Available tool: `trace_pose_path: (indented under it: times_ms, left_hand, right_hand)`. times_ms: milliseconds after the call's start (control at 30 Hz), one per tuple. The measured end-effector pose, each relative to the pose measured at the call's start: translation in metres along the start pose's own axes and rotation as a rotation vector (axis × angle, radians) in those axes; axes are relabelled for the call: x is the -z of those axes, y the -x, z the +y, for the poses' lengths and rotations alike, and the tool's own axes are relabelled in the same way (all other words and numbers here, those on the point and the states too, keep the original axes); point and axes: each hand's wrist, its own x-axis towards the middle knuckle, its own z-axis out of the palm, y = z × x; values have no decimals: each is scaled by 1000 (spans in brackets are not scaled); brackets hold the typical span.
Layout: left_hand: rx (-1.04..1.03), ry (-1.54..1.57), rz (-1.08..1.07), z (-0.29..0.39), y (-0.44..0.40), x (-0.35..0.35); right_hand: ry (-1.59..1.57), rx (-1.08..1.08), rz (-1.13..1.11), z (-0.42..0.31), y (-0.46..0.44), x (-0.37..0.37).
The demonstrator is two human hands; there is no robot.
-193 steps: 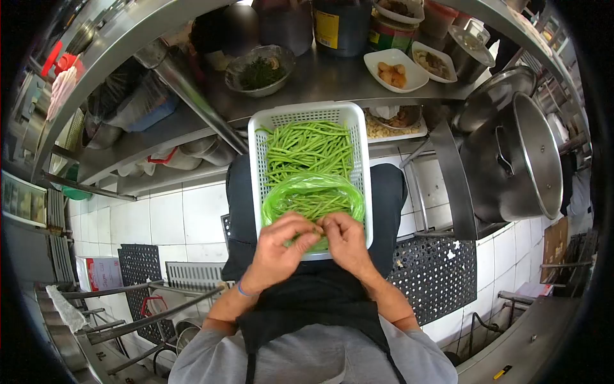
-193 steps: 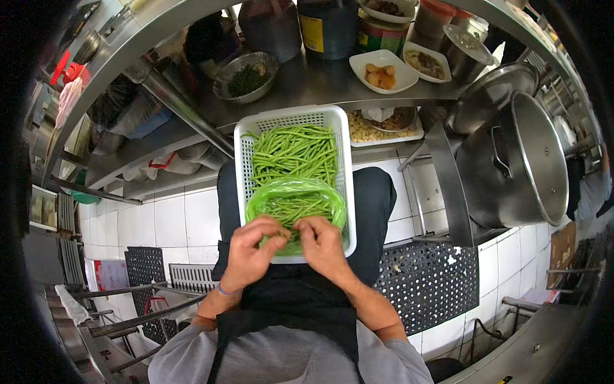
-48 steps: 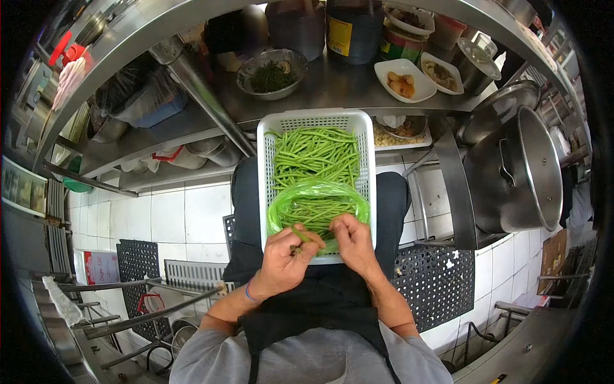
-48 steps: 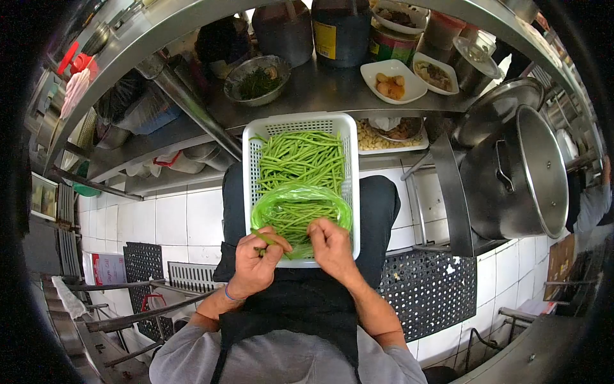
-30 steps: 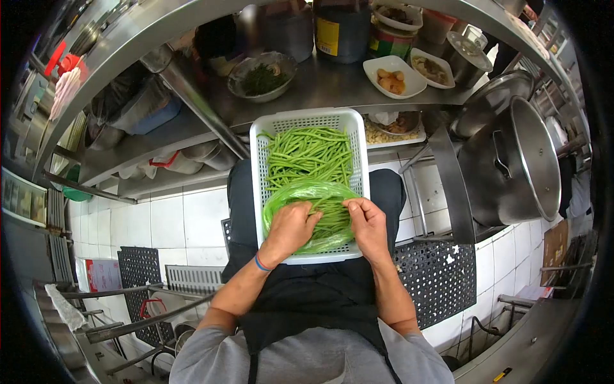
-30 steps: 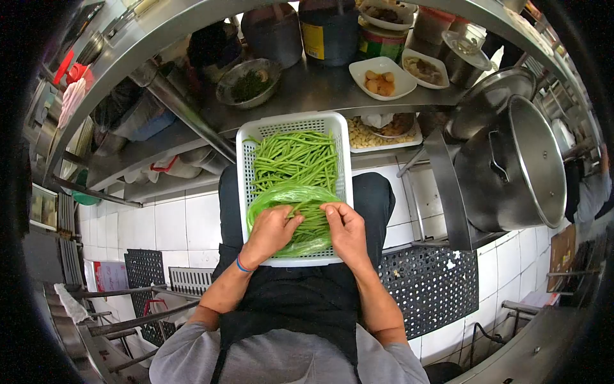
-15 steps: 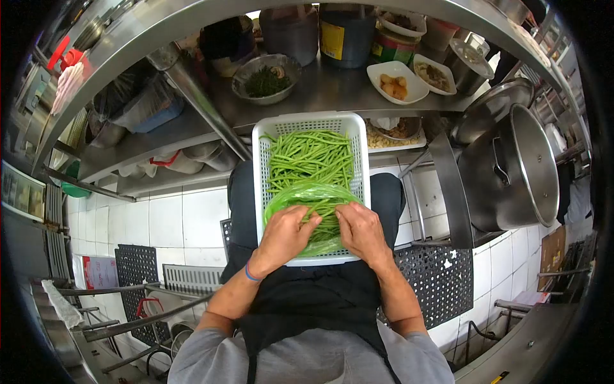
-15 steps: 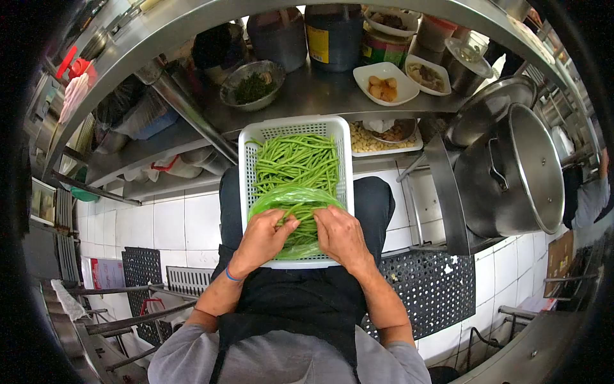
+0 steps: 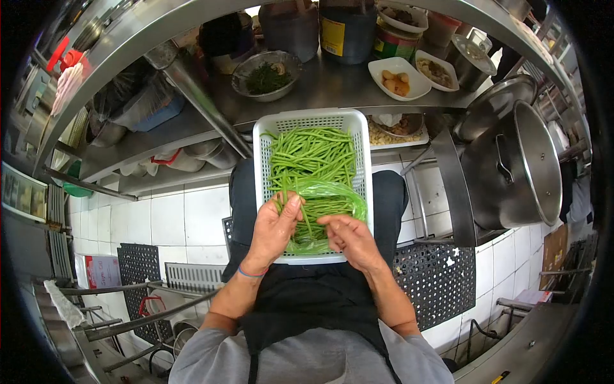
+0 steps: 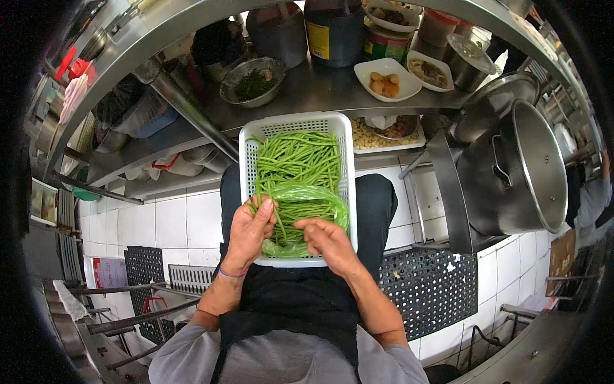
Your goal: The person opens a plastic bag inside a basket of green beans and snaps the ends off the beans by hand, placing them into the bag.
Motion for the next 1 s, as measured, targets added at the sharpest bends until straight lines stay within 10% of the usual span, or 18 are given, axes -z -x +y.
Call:
trace_pose_path:
  times_ms: [467, 633, 867, 1000]
  left_hand:
    - [-292, -403, -79, -3, 15, -7]
    - [-296, -336, -18, 16, 35, -11]
    - [111, 412, -1, 4, 2, 5]
    - [172, 131, -89, -7, -6, 6]
  right_hand:
    - [446, 103, 158, 15, -2, -8]
    - [144, 62, 235, 3, -7, -3]
    - [-166, 214, 183, -18, -4, 8]
    - [-136, 279, 194, -20, -2, 24]
